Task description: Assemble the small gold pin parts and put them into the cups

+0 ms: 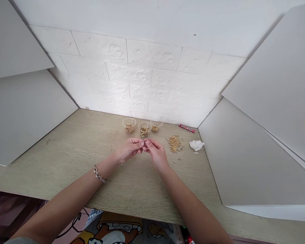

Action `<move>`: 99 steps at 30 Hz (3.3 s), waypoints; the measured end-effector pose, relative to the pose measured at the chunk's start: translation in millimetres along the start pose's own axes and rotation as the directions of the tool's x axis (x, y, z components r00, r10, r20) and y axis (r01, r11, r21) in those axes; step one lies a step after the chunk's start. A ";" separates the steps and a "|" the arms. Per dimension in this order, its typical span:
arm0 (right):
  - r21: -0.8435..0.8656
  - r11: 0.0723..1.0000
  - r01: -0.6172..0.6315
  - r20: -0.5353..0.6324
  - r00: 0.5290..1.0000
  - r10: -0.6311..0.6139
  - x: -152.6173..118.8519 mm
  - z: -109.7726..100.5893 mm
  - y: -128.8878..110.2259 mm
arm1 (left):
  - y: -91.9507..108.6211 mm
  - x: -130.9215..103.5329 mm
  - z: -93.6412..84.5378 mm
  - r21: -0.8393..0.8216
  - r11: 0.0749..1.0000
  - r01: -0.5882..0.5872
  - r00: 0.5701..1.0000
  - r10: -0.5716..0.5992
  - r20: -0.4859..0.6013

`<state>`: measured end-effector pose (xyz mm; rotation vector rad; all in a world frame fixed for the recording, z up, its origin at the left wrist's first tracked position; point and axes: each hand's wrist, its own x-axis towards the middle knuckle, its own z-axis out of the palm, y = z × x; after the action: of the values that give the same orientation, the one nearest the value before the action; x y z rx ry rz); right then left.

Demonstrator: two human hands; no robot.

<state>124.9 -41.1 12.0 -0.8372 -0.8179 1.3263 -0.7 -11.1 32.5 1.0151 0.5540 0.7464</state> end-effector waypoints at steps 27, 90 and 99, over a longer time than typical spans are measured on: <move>-0.176 0.984 0.020 -0.053 0.998 -0.030 7.2 -11.8 0.0 | -1.9 2.1 -3.2 0.039 0.999 0.020 1.000 -0.020 -0.021; -0.742 0.619 0.257 0.088 0.953 -0.291 4.7 -12.0 -12.5 | 2.7 4.0 -5.1 0.444 0.892 -0.081 0.992 0.113 -0.046; -0.806 0.405 0.431 0.234 0.861 -0.452 4.4 -14.6 -19.1 | -0.9 6.6 -9.7 0.543 0.833 -0.111 0.987 0.155 -0.036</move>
<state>147.1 -38.6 21.9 -1.2540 -1.6028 0.3474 -3.2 -0.9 27.1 1.5683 0.7947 0.7726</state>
